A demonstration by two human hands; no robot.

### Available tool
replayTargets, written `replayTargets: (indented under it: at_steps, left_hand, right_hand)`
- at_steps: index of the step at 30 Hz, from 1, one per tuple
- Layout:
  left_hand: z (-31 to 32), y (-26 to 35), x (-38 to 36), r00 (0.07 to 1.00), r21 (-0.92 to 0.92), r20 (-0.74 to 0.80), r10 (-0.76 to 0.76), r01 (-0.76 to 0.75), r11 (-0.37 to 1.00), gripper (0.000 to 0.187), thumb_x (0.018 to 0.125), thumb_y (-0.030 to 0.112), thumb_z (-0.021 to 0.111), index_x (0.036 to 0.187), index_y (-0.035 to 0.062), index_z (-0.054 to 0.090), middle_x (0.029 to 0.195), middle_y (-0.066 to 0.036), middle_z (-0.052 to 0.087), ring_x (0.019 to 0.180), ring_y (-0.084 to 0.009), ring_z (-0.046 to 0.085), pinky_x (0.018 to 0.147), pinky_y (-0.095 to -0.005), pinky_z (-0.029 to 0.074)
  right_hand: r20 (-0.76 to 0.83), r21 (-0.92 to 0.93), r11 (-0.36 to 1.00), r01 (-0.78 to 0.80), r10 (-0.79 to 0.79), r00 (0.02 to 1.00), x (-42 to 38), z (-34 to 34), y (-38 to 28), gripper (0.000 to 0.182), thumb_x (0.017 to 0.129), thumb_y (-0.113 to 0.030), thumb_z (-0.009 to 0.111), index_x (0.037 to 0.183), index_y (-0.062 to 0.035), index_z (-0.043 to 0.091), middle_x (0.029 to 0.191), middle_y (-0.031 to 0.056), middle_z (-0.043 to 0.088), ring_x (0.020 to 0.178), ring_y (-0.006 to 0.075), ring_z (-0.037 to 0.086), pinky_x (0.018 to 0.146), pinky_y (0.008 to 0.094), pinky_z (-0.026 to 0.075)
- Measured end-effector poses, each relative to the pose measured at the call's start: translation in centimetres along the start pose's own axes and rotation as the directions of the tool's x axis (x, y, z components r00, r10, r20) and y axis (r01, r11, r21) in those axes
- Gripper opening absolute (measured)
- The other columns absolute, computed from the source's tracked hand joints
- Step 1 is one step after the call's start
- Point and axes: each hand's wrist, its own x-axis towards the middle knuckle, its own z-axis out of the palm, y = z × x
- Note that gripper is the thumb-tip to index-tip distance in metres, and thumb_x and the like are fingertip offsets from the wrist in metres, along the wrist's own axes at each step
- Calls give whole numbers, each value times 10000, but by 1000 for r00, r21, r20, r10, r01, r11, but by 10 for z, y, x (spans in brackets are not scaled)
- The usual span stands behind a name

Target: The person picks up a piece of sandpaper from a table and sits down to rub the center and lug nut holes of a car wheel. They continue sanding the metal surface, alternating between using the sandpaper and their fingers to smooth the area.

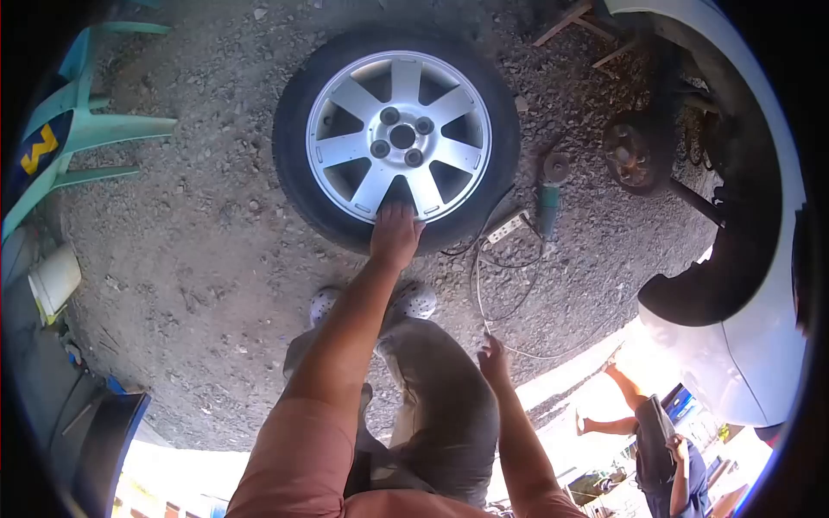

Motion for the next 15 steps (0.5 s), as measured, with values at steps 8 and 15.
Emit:
replayTargets:
  at_steps: [8, 15]
  left_hand:
    - [-135, -22, -249, 957, -189, 142, -254, 278, 942, 436, 948, 321, 682, 1207, -25, 621, 1195, -283, 648, 1122, -467, 620, 992, -546, 504]
    - [-259, -93, -543, 706, -185, 175, -686, 708, 681, 477, 948, 402, 663, 1232, 20, 640, 1231, -295, 672, 1188, -459, 635, 1008, -550, 518]
  right_hand:
    - [240, 173, 834, -524, 480, 844, -228, -15, -23, 438, 1003, -356, 562, 1318, -75, 676, 1182, 234, 741, 1108, 345, 715, 914, 478, 527]
    - [111, -410, 908, 91, -49, 993, -273, -141, -188, 386, 973, -234, 583, 1327, -96, 654, 1063, 247, 747, 1018, 417, 725, 888, 495, 575]
